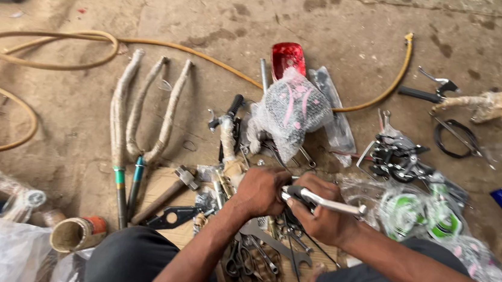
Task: The person sits on the floor and assembles bicycle handlebar components. They unwrap a handlebar grip, attach it to a brake lever assembly, and use a screwdriver and wrench to tighten the parts. They handle a cardboard box and various tools while working.
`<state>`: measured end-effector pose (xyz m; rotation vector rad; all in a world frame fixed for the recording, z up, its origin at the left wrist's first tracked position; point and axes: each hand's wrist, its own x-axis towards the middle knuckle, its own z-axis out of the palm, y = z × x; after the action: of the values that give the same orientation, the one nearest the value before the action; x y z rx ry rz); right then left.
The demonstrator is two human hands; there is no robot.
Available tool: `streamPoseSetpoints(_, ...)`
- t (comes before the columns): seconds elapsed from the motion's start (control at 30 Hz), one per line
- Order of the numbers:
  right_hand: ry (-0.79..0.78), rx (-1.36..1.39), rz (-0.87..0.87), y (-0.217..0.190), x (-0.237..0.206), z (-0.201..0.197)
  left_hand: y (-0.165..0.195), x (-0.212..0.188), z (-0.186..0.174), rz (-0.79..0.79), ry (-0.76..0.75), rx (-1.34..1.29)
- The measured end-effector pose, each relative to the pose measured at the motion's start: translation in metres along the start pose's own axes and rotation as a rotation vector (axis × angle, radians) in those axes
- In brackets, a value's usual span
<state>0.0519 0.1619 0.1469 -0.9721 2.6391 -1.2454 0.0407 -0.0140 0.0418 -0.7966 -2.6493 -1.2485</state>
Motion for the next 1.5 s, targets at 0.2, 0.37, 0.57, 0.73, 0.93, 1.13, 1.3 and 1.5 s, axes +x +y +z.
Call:
streamPoseSetpoints(0.2, -0.653, -0.271, 0.702, 0.005, 0.012, -0.046, -0.043, -0.002, 0.007, -0.238, -0.117, -0.021)
streamPoseSetpoints(0.37, -0.838, 0.12, 0.923, 0.059, 0.021, -0.069, -0.052, 0.006, 0.041, -0.71, -0.281, -0.205)
streamPoseSetpoints(0.57, -0.752, -0.653, 0.155, 0.063, 0.006, -0.044, -0.04, 0.023, 0.049, -0.681, -0.304, -0.024)
streamPoseSetpoints(0.73, -0.708, 0.098, 0.862, 0.106, 0.045, 0.01, -0.039, 0.024, 0.051, -0.656, -0.266, -0.074)
streamPoseSetpoints(0.93, -0.87, 0.129, 0.854, 0.12, 0.071, 0.024, -0.052, 0.008, 0.054, -0.655, -0.211, -0.105)
streamPoseSetpoints(1.13, -0.497, 0.639, 0.717, 0.106, 0.05, -0.037, -0.042, 0.017, 0.053, -0.65, -0.225, -0.112)
streamPoseSetpoints(1.3, -0.322, -0.165, 0.943, 0.15, -0.006, 0.041, -0.036, 0.023, 0.049, -0.7, -0.326, -0.077)
streamPoseSetpoints(1.5, -0.32, -0.592, 0.663, 0.153, -0.04, 0.096, -0.033, 0.02, 0.046, -0.631, -0.186, -0.112)
